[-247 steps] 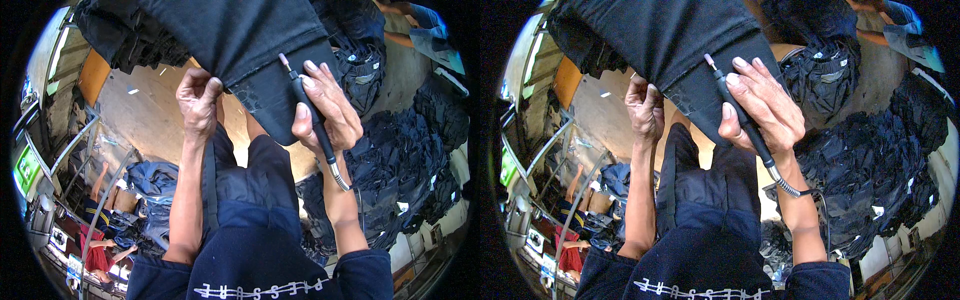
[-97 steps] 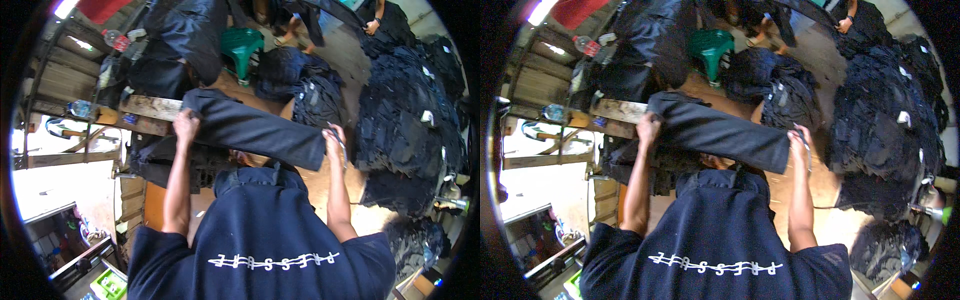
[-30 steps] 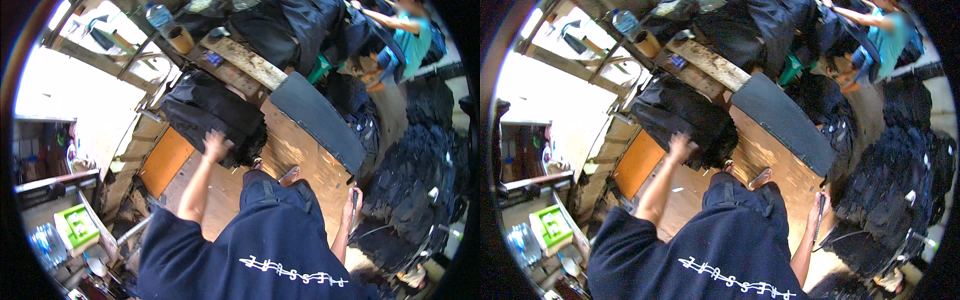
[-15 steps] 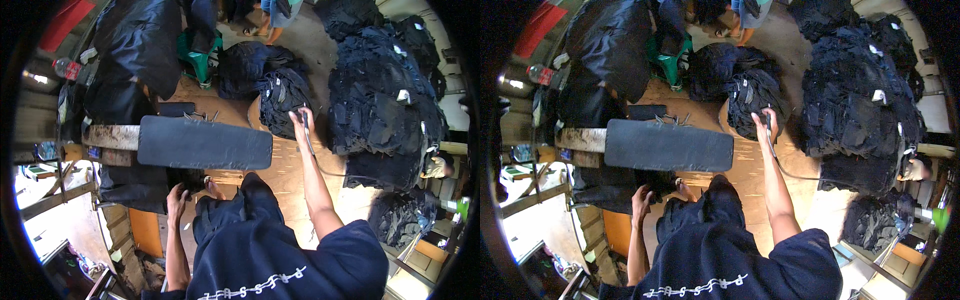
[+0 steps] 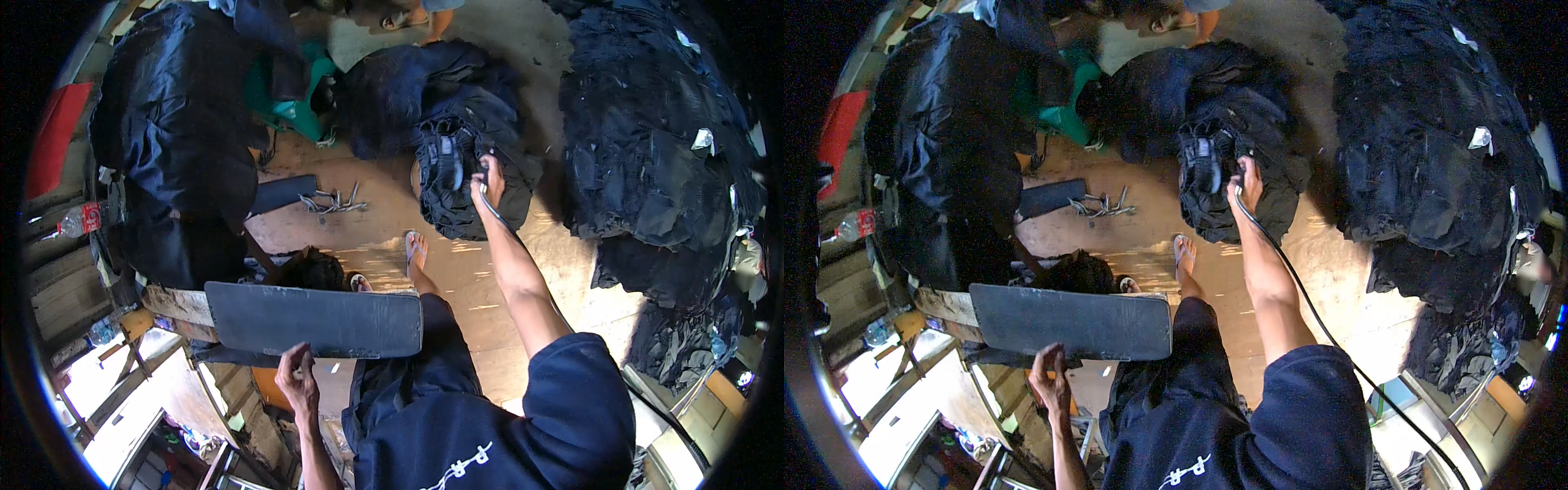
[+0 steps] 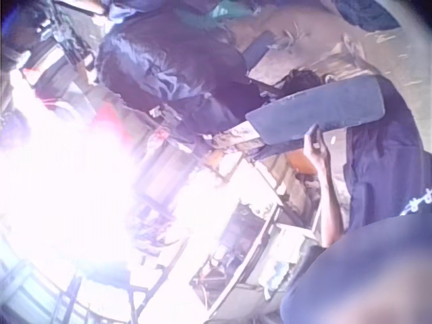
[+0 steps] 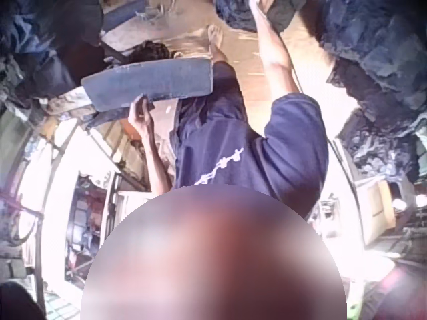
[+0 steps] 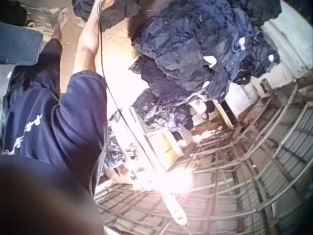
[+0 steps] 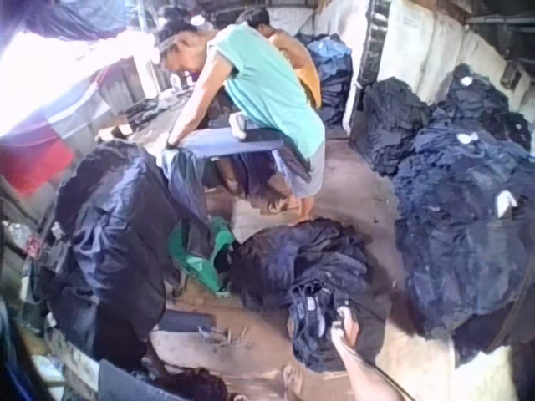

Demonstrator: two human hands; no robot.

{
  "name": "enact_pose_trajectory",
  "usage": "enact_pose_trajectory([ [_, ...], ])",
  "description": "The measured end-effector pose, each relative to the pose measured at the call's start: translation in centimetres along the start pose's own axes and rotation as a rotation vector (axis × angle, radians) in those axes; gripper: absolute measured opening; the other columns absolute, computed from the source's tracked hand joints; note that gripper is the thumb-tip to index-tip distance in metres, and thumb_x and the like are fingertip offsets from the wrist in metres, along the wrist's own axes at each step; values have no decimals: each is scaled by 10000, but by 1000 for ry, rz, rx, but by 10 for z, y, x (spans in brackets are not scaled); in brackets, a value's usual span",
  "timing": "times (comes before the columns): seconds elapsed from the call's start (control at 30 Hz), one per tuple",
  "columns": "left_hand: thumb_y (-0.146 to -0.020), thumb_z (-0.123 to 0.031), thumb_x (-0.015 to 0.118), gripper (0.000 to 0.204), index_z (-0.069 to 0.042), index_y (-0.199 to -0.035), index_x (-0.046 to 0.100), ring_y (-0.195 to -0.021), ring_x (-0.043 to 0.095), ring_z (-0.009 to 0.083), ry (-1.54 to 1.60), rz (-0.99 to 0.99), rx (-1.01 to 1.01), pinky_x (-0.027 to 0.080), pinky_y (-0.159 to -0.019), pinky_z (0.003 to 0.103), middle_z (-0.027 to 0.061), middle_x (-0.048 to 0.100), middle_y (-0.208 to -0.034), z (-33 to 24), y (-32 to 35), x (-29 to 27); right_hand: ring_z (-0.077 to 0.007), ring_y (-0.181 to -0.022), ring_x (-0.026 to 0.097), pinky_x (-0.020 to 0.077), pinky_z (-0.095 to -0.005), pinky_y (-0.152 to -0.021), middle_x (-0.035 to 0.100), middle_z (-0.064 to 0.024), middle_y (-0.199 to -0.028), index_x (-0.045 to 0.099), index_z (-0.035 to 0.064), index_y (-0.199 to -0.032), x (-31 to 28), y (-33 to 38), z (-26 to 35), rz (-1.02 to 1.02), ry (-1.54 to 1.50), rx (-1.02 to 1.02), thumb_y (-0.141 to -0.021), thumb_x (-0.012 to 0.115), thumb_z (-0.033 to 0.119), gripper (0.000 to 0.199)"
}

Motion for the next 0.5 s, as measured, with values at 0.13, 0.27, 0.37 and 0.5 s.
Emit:
enact_pose_trajectory([
  [0.13,-954,40,763,171,5,-1122,763,-1019,771,296,54,59,208,582,-945,382,150,796,-1085,-76,-67,24,-412,-1082,698,550,-490,-972,712,-199,-1148,645,63,-1227,-35,-4,6,27,82,106,-707,952,61,604],
  [0.27,-933,35,770,236,-11,-1164,750,-1142,734,336,-44,153,377,561,-1025,424,147,784,-1170,-104,-92,62,-446,-1128,674,537,-485,-1000,707,-204,-1196,623,41,-1238,-26,-36,13,-74,22,-30,-693,1005,163,677],
  [0.37,-982,-61,730,209,-41,-1188,756,-1269,658,355,-140,120,394,470,-1152,473,134,771,-1265,-92,-95,90,-449,-1166,682,536,-499,-1017,718,-218,-1229,616,64,-1265,3,-80,-22,-78,51,-29,-678,1016,224,729],
  [0.5,-1043,-141,650,194,-88,-1178,778,-1251,644,301,-353,102,403,405,-1155,453,67,781,-1248,-76,-91,118,-419,-1159,717,546,-484,-1014,758,-182,-1199,635,134,-1242,36,-99,-67,59,239,105,-722,939,192,605],
])
Point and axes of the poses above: each hand's wrist, its own y-axis away from the middle knuckle, its own x-axis out of the palm, z = x × y, the point moved 9 cm from there along -y, towards the middle knuckle
